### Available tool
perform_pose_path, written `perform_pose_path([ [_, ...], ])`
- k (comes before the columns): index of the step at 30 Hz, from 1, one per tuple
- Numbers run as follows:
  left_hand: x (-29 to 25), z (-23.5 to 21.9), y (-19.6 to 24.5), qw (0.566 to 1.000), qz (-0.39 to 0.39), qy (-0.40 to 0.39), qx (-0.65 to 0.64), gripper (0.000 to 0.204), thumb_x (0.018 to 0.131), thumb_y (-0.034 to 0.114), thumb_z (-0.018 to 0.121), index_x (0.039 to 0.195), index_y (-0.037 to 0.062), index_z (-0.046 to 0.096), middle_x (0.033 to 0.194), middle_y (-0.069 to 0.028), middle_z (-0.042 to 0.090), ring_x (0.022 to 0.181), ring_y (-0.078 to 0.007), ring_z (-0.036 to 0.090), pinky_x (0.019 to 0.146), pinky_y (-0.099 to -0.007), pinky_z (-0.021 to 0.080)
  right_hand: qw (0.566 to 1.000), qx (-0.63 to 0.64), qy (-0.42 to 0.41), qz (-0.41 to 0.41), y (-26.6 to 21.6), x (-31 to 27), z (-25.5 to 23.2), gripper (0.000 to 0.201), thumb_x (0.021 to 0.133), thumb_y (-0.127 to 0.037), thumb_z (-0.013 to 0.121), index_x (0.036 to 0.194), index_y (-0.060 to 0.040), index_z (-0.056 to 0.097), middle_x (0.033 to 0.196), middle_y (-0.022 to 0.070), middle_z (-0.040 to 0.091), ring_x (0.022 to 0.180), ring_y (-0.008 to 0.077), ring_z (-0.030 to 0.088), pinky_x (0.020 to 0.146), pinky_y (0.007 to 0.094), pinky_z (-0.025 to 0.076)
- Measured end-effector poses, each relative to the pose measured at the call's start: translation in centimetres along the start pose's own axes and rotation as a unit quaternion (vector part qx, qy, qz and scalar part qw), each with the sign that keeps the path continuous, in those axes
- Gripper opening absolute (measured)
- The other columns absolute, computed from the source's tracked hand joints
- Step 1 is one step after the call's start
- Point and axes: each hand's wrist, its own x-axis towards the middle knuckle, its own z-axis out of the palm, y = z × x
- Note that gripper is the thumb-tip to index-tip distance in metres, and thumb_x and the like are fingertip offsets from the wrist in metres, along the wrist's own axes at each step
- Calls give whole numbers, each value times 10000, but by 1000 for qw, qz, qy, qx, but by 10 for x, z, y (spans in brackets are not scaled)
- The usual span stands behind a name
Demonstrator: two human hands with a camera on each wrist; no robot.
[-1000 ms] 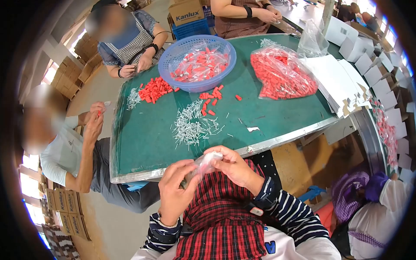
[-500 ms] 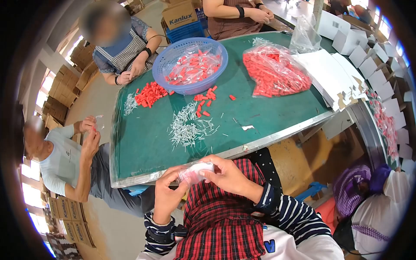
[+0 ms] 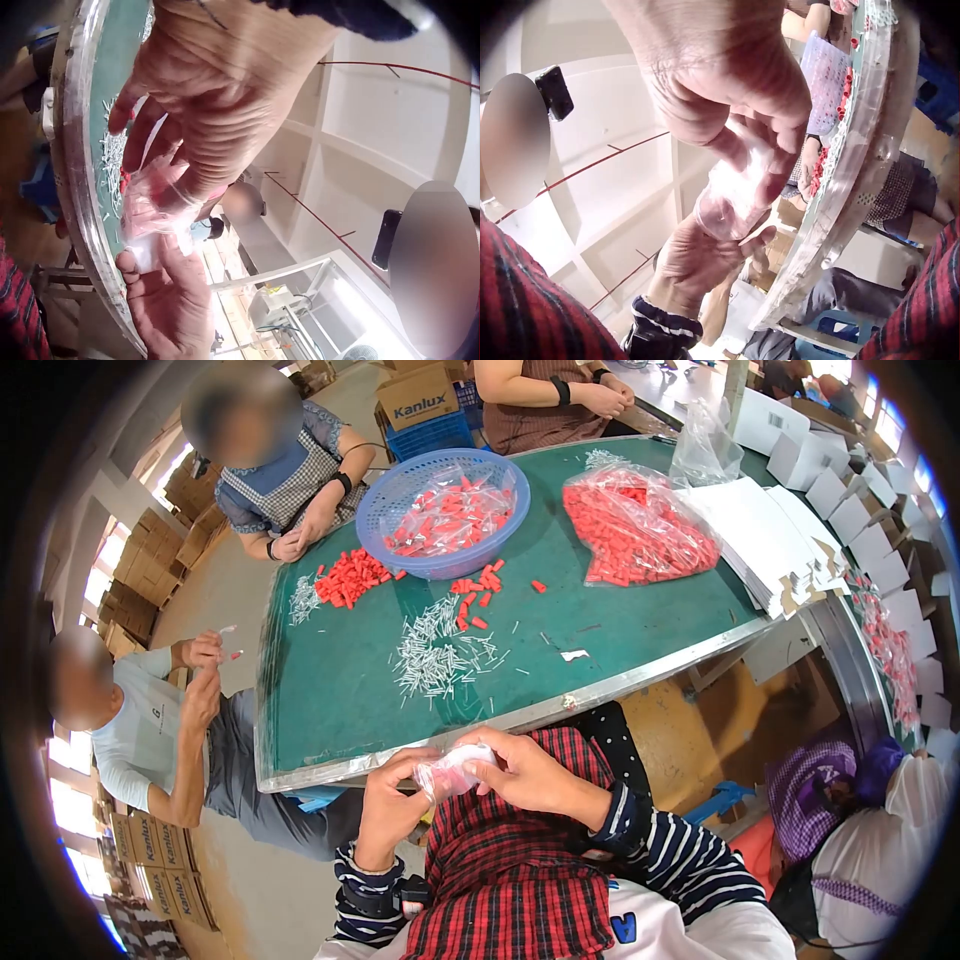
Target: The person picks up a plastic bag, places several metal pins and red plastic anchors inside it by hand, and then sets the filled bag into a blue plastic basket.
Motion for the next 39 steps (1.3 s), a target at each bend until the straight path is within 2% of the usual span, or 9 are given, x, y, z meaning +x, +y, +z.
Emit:
perform_pose_path([
  [3, -2, 0, -4, 1000, 4, -10, -17, 190, 797, 46, 669, 979, -10, 674, 1011, -115, 659, 970, -204, 616, 871, -321, 468, 1000, 18, -9, -2, 4, 2, -3, 256, 934, -18, 490, 1189, -5, 496, 970, 61, 602, 733, 96, 592, 657, 241, 511],
  [8, -6, -5, -6, 979, -137, -12, -151, 210, 826, 20, 622, 1030, -23, 651, 1036, -102, 647, 963, -174, 605, 882, -302, 456, 997, 76, 4, 4, 5, 4, -2, 243, 946, -31, 475, 1185, 10, 493, 998, 67, 596, 810, 114, 594, 689, 254, 540],
  [12, -5, -7, -8, 981, -122, -15, -150, 224, 810, 9, 622, 1030, -21, 650, 1040, -106, 649, 970, -181, 609, 886, -304, 453, 996, 91, 9, 10, 6, 5, -1, 239, 950, -31, 469, 1184, 12, 493, 1012, 71, 592, 867, 119, 587, 704, 261, 546],
  [14, -3, -4, -9, 997, -17, -26, -67, 241, 778, 9, 640, 1017, -19, 656, 1050, -113, 651, 988, -192, 611, 889, -310, 453, 996, 85, 6, 12, 5, 5, 1, 241, 950, -31, 469, 1186, 13, 493, 1011, 73, 593, 859, 121, 591, 706, 262, 546],
  [21, -4, 0, -16, 999, -8, -8, -45, 285, 713, 4, 651, 997, -15, 665, 1047, -116, 658, 984, -210, 620, 886, -324, 462, 997, 78, 14, 24, 9, 5, 2, 237, 949, -27, 471, 1178, 25, 494, 1010, 73, 597, 819, 123, 607, 711, 267, 549],
  [26, -7, -4, -14, 986, -128, 33, -104, 303, 705, -14, 605, 1005, -26, 649, 993, -105, 662, 947, -180, 619, 877, -300, 460, 995, 91, 24, 9, 11, 8, 1, 237, 952, -44, 480, 1177, 29, 492, 1012, 70, 597, 829, 125, 605, 711, 267, 562],
  [32, -8, -8, -12, 974, -162, 34, -158, 267, 731, -32, 563, 984, -20, 647, 922, -53, 660, 890, -90, 583, 832, -261, 458, 994, 110, 16, 23, 7, 8, 2, 237, 956, -54, 480, 1180, 23, 491, 1028, 75, 592, 872, 122, 598, 711, 276, 568],
  [35, -8, -7, -16, 967, -145, 38, -204, 226, 755, -21, 568, 966, -9, 650, 894, -28, 663, 854, -72, 576, 799, -250, 463, 993, 112, 23, 22, 9, 8, 1, 238, 960, -54, 471, 1186, 19, 487, 1043, 76, 589, 884, 125, 598, 713, 278, 568],
  [39, -4, -3, -9, 980, -147, 27, -128, 190, 780, -13, 573, 955, -14, 647, 876, -25, 667, 829, -77, 584, 780, -253, 469, 992, 121, 35, 6, 13, 9, -1, 249, 962, -50, 463, 1202, 15, 474, 1051, 77, 587, 892, 128, 600, 725, 280, 568],
])
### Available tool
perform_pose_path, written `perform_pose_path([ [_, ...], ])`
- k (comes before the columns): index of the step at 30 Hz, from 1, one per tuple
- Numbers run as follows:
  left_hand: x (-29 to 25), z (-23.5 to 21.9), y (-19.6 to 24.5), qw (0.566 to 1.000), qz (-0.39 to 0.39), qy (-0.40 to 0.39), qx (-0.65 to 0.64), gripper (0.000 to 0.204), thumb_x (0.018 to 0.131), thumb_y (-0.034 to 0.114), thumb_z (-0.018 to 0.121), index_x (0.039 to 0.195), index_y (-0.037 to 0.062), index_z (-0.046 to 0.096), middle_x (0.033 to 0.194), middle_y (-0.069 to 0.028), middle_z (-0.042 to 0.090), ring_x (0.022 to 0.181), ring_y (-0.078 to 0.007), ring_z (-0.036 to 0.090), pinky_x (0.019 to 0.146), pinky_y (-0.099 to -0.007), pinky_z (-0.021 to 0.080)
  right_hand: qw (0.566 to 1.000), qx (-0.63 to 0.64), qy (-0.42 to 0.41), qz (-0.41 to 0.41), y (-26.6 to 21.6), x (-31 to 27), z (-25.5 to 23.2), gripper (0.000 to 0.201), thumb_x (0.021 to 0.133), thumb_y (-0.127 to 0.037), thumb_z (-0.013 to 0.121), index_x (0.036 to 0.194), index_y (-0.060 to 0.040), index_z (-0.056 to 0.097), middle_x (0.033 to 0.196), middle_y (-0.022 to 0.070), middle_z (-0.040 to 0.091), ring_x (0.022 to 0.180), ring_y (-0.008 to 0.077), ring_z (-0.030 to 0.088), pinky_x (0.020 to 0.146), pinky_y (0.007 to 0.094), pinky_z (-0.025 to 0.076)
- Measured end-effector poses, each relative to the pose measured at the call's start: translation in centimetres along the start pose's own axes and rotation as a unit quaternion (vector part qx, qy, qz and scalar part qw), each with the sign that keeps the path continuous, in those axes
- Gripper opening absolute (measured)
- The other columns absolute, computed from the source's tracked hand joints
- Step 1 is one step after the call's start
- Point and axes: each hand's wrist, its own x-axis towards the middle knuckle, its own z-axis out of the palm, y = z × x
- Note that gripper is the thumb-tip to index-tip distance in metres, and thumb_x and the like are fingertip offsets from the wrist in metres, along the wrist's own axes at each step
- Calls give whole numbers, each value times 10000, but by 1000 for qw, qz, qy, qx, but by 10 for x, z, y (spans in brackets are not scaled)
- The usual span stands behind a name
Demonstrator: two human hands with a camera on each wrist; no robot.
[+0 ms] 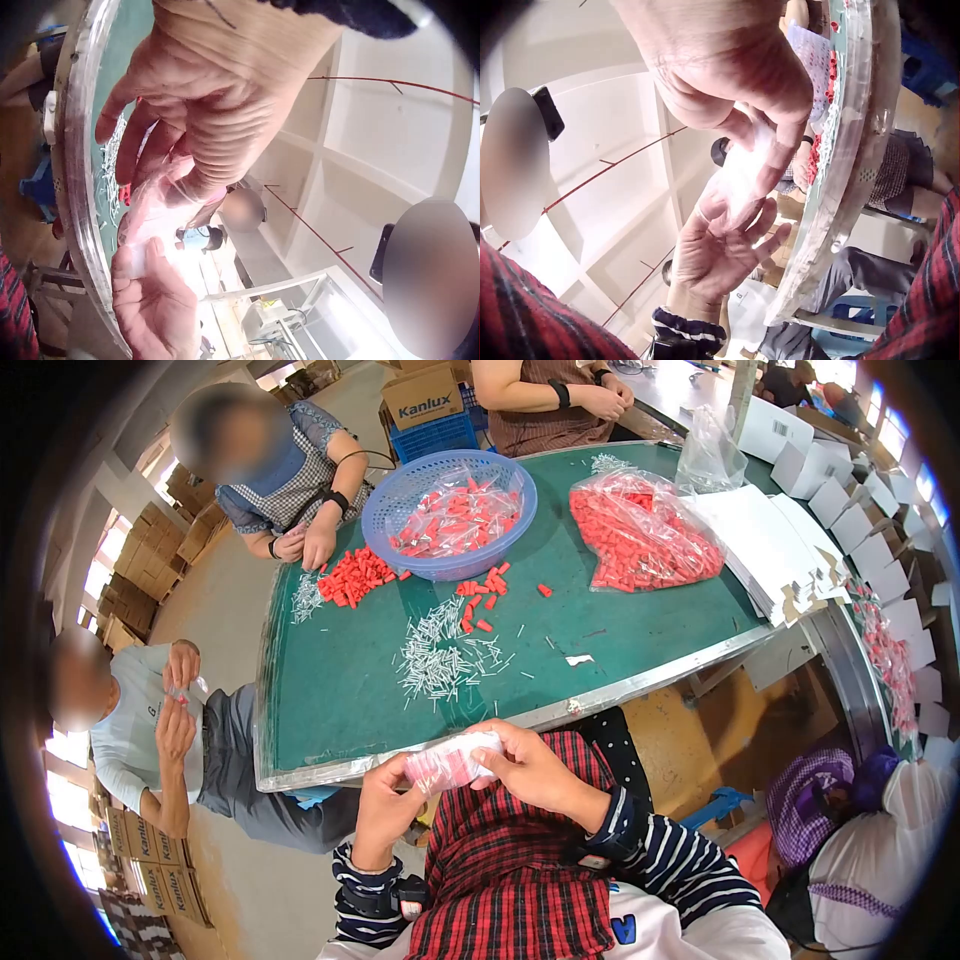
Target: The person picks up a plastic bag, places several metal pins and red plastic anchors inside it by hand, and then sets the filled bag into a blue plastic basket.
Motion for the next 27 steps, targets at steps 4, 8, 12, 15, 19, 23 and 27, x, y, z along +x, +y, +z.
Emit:
perform_pose_path([
  [4, -1, -3, 0, 999, 6, 5, 40, 183, 808, -5, 574, 976, -13, 647, 861, -43, 674, 824, -81, 588, 779, -262, 473, 1000, -2, -5, 6, 0, 0, 0, 252, 963, -47, 458, 1208, 10, 469, 1060, 76, 586, 901, 128, 600, 735, 278, 565],
  [8, -1, -8, -5, 1000, 7, 2, -12, 185, 832, 9, 563, 995, -7, 649, 884, -76, 679, 841, -106, 605, 781, -272, 475, 1000, 18, -12, -8, -4, 0, 1, 292, 945, -55, 507, 1229, -2, 464, 1064, 67, 586, 881, 122, 606, 729, 266, 558],
  [12, -2, 2, 3, 998, 23, 2, 62, 180, 842, 23, 556, 997, -6, 643, 948, -103, 675, 888, -184, 628, 813, -314, 475, 999, -41, -29, -15, -18, -3, 9, 330, 911, -77, 589, 1225, -20, 502, 1011, 48, 608, 811, 95, 615, 658, 227, 529],
  [15, 0, 5, 11, 971, 169, -13, 166, 178, 841, 33, 564, 1000, -2, 635, 1005, -129, 660, 942, -275, 618, 851, -360, 465, 999, -39, -9, 29, -10, 0, 7, 272, 896, -92, 620, 1153, -17, 570, 937, 36, 630, 766, 76, 611, 614, 207, 504],
  [19, 0, 2, 14, 960, 200, 40, 192, 165, 852, 51, 580, 996, -10, 632, 993, -133, 654, 907, -261, 609, 835, -355, 464, 997, -49, 52, 9, -3, 2, 5, 212, 887, -99, 635, 1075, -3, 612, 886, 33, 642, 742, 76, 606, 611, 211, 514],
  [23, -2, 3, 16, 988, 108, 58, 91, 175, 838, 59, 610, 997, -8, 640, 999, -135, 659, 913, -256, 628, 824, -343, 477, 997, -17, 71, -3, -8, 5, 5, 203, 890, -90, 626, 1070, 3, 609, 908, 42, 644, 745, 79, 607, 614, 220, 525],
  [27, 1, 5, 12, 996, 35, 50, 67, 190, 813, 62, 639, 989, -8, 649, 984, -129, 665, 897, -227, 634, 802, -323, 483, 999, -2, 44, 1, -15, 8, 8, 230, 881, -112, 645, 1080, -3, 604, 908, 40, 642, 754, 78, 605, 640, 228, 529],
])
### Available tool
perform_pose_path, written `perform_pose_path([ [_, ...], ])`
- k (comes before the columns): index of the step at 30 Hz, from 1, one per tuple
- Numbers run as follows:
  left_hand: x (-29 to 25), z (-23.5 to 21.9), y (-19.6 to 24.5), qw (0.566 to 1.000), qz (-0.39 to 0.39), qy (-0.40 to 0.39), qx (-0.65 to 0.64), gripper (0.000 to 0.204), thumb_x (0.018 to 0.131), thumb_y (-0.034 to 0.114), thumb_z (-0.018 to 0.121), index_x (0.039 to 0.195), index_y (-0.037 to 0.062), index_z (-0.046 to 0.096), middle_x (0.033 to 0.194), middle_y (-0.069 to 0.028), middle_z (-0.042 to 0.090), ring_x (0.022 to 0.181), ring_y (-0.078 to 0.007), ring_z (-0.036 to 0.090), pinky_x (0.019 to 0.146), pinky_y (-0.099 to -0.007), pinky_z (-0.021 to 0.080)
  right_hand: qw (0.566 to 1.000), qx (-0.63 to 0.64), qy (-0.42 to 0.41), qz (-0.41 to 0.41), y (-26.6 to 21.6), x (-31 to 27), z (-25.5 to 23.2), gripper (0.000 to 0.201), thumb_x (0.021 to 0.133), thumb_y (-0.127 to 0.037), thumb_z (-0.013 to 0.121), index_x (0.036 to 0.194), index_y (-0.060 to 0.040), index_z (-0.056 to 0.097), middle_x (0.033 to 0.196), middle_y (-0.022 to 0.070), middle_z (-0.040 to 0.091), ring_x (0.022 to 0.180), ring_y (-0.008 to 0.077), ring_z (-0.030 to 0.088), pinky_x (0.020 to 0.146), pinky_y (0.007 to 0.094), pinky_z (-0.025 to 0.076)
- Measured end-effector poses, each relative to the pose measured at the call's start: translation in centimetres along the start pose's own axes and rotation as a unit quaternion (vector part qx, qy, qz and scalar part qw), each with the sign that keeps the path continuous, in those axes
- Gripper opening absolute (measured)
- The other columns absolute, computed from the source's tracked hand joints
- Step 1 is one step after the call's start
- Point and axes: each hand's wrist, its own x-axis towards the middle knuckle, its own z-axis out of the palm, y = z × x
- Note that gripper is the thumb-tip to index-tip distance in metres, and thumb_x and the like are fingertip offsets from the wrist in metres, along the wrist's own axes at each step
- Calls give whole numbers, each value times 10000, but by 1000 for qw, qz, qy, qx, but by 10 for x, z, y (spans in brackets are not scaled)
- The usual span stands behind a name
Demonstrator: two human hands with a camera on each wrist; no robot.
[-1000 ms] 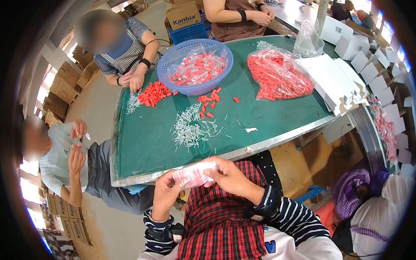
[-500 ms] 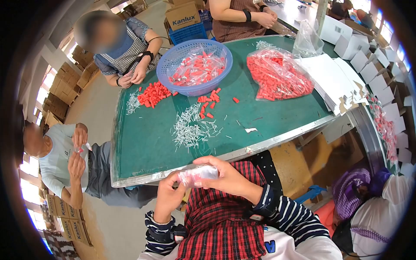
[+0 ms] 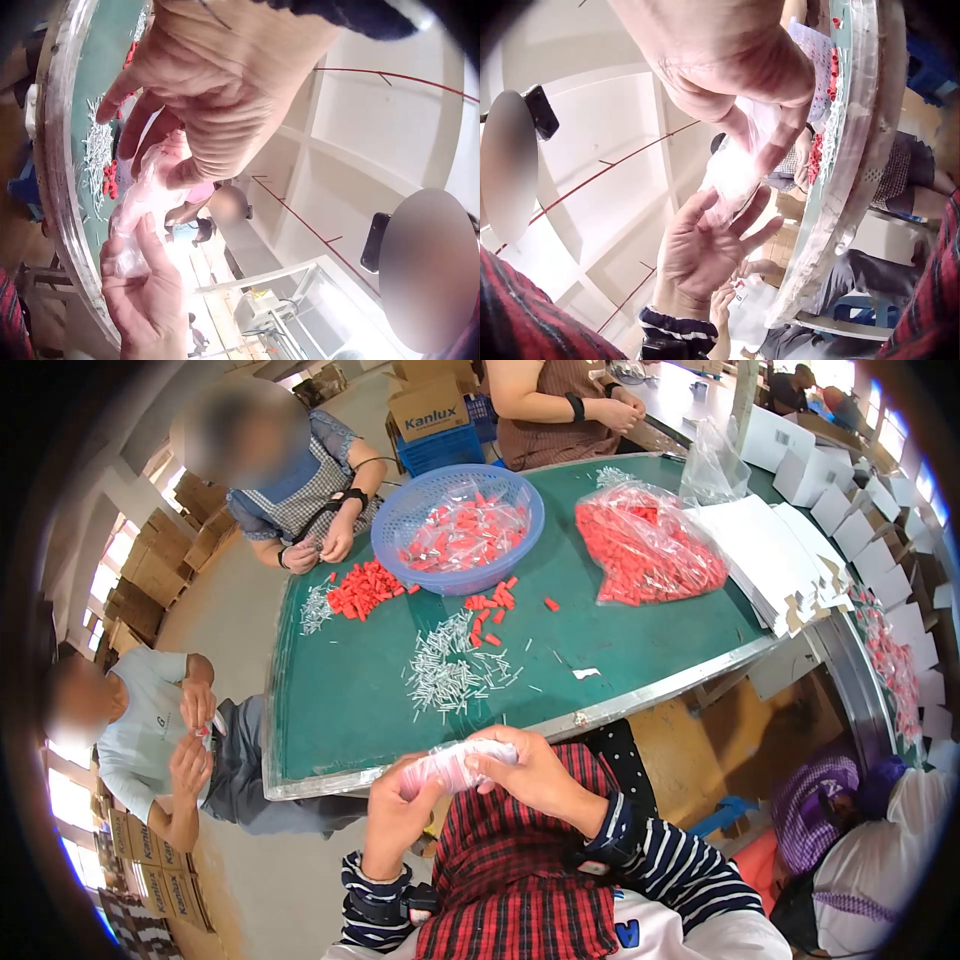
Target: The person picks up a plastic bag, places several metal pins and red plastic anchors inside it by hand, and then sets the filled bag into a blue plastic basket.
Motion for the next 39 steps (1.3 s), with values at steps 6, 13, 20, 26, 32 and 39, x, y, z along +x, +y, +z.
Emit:
perform_pose_path([
  [6, 7, 7, -3, 974, 185, 25, 132, 194, 770, 71, 655, 953, 8, 656, 963, -135, 659, 853, -306, 614, 793, -363, 483, 998, -45, -52, -13, -9, 5, 12, 253, 878, -149, 658, 1090, -21, 601, 899, 21, 635, 744, 63, 590, 649, 228, 514],
  [13, 5, -1, -10, 997, 57, 22, 38, 165, 858, 119, 610, 979, 8, 605, 827, -141, 646, 747, -231, 635, 678, -328, 484, 998, -57, -2, 4, -5, 15, 17, 174, 888, -115, 632, 1028, -15, 611, 839, 27, 628, 691, 66, 585, 559, 209, 493],
  [20, 13, -12, -19, 982, 15, 76, -170, 157, 941, 128, 543, 960, -20, 499, 859, -98, 618, 712, -131, 635, 624, -258, 532, 999, -34, 17, 30, -4, 35, 19, 178, 874, -95, 647, 1022, -7, 606, 912, 66, 636, 781, 119, 621, 569, 263, 556],
  [26, 21, -44, -39, 957, 38, 123, -259, 185, 960, 167, 519, 1051, 13, 471, 955, -95, 624, 765, -177, 657, 614, -258, 546, 995, 30, 51, 81, -7, 75, 17, 230, 887, -75, 606, 1107, -18, 567, 959, 75, 635, 816, 169, 636, 580, 309, 566],
  [32, 12, -62, -56, 955, 22, 130, -264, 209, 960, 197, 525, 1054, 18, 473, 949, -89, 625, 751, -159, 655, 588, -227, 515, 984, 127, 57, 111, -13, 159, 29, 360, 847, -25, 597, 1183, -5, 468, 1053, 116, 609, 912, 261, 630, 723, 430, 573],
  [39, -3, -70, -82, 966, -4, 125, -228, 163, 960, 121, 506, 968, -33, 455, 900, -124, 625, 747, -170, 672, 636, -271, 534, 978, 160, 63, 119, 0, 270, 40, 231, 849, -43, 572, 1078, -61, 554, 1007, 88, 653, 897, 242, 640, 782, 455, 522],
])
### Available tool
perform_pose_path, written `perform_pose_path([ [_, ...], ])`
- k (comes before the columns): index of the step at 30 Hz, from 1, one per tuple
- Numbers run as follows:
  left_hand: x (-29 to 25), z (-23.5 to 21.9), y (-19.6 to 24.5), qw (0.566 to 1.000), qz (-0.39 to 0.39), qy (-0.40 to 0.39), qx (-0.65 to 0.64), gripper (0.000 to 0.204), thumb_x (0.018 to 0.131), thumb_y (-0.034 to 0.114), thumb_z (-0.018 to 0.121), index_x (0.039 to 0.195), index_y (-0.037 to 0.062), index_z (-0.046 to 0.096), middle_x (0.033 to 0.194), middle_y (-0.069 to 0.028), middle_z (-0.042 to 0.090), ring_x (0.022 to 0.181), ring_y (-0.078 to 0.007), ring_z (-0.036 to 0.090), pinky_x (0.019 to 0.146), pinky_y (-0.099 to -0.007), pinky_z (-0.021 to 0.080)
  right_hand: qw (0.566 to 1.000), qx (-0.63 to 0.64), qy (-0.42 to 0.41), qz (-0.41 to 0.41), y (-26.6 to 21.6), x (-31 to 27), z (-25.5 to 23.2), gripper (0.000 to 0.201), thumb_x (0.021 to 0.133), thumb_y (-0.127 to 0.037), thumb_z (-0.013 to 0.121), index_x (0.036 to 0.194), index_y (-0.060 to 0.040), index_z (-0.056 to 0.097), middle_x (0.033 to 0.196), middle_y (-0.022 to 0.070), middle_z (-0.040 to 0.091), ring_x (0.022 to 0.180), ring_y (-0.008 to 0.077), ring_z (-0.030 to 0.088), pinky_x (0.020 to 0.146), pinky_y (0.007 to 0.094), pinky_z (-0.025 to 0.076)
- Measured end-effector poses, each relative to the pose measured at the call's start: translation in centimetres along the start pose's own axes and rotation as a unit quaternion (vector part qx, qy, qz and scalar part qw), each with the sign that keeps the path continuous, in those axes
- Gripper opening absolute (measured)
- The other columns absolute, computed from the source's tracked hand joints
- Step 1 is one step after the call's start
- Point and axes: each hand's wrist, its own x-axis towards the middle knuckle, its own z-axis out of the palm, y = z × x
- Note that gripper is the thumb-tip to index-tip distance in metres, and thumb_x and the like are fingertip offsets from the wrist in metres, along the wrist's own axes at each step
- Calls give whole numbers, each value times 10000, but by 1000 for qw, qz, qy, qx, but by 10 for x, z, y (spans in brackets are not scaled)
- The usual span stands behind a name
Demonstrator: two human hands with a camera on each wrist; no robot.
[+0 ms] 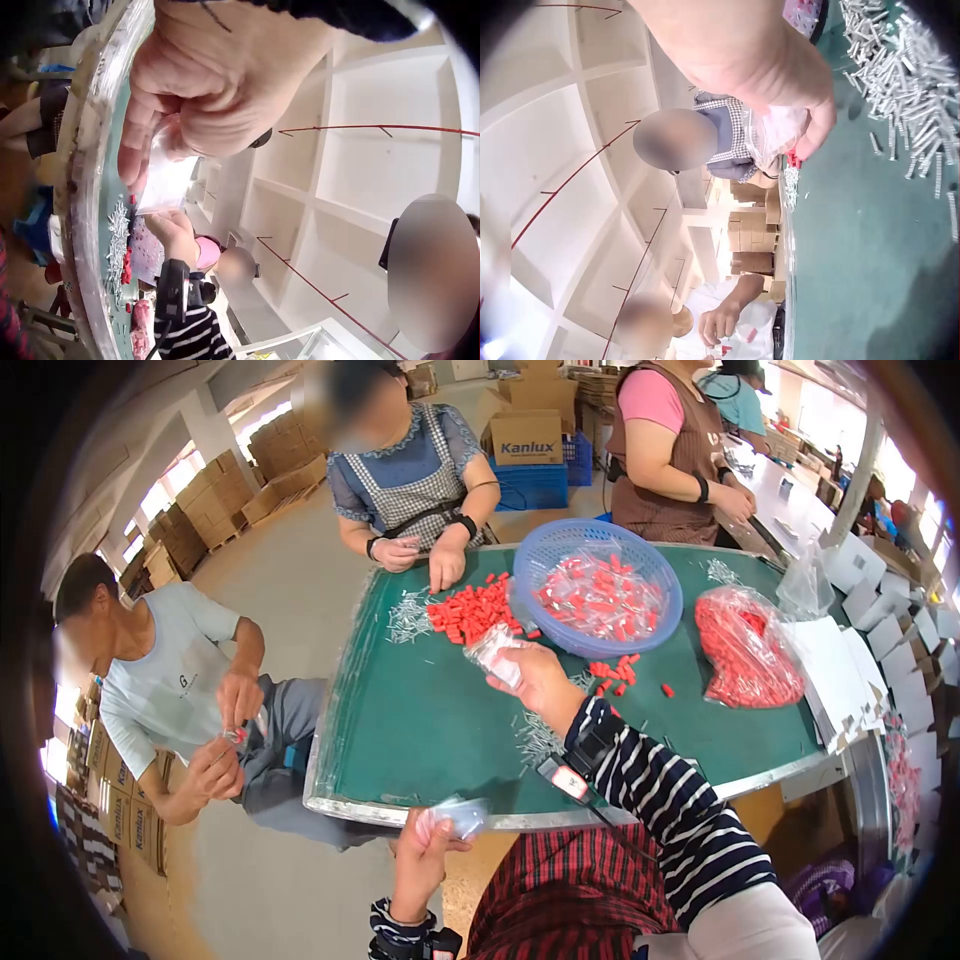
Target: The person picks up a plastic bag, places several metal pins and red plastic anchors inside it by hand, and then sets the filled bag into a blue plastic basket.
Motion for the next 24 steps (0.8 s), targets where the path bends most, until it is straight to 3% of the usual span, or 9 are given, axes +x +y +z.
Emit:
perform_pose_path([
  [3, 1, -10, -14, 999, -5, -8, 32, 190, 957, 143, 518, 969, -36, 456, 876, -126, 631, 739, -172, 674, 626, -271, 528, 999, -13, 19, -31, -8, 23, 8, 240, 848, -37, 564, 1088, -53, 552, 1015, 88, 653, 895, 245, 641, 781, 451, 524],
  [4, 1, -12, -12, 998, -22, -31, 49, 218, 961, 82, 480, 1141, -33, 436, 1004, -123, 604, 794, -180, 655, 669, -278, 570, 997, -50, 47, -33, -8, 28, 9, 282, 834, -36, 588, 1113, -39, 547, 1008, 94, 651, 885, 231, 639, 780, 419, 521],
  [8, 5, -9, -12, 994, -19, -31, 105, 166, 955, 100, 510, 1031, -34, 448, 905, -126, 623, 758, -169, 669, 657, -263, 552, 985, -128, 8, -112, -1, 48, -1, 414, 812, -41, 624, 1203, -3, 495, 1070, 125, 626, 924, 232, 625, 804, 375, 506],
  [13, 11, -3, -11, 994, -20, -31, 108, 187, 953, 140, 527, 988, -29, 456, 830, -127, 640, 716, -174, 675, 638, -268, 526, 960, -229, 127, -103, -8, 15, 11, 690, 787, -57, 652, 1371, 54, 302, 1242, 190, 521, 1137, 256, 519, 954, 338, 406],
  [17, 18, -2, -11, 993, -7, -28, 114, 204, 951, 165, 534, 979, -28, 474, 789, -139, 652, 692, -177, 677, 628, -279, 511, 909, -343, 157, -176, 2, -1, -10, 638, 811, -78, 626, 1352, 78, 326, 1268, 194, 505, 1197, 235, 472, 996, 322, 361],
  [19, 23, 0, -13, 996, -2, -21, 86, 195, 950, 159, 534, 978, -27, 479, 792, -129, 652, 696, -162, 670, 631, -270, 509, 835, -478, 90, -258, 5, -18, -19, 542, 854, -141, 643, 1319, 30, 424, 1223, 132, 530, 1148, 202, 476, 968, 349, 382],
  [20, 24, 2, -14, 998, 4, -13, 58, 187, 950, 152, 534, 977, -25, 484, 794, -118, 651, 700, -147, 663, 633, -262, 507, 835, -478, 91, -257, 2, -34, -13, 542, 854, -141, 643, 1319, 30, 424, 1223, 132, 530, 1148, 202, 476, 968, 349, 382],
  [22, 28, 7, -6, 999, -4, -18, 33, 177, 949, 145, 534, 974, -24, 487, 798, -105, 646, 704, -133, 651, 634, -254, 504, 866, -450, -166, -141, -8, -86, 6, 477, 857, -261, 659, 1226, 12, 528, 1181, 175, 587, 1108, 246, 561, 935, 338, 437],
  [24, 30, 12, 5, 999, -25, -39, -11, 163, 952, 136, 527, 977, -22, 494, 815, -77, 628, 697, -110, 620, 632, -240, 498, 766, -551, -273, -185, -3, -124, 14, 430, 860, -306, 662, 1174, -26, 577, 1108, 156, 627, 1016, 254, 610, 869, 357, 482],
])
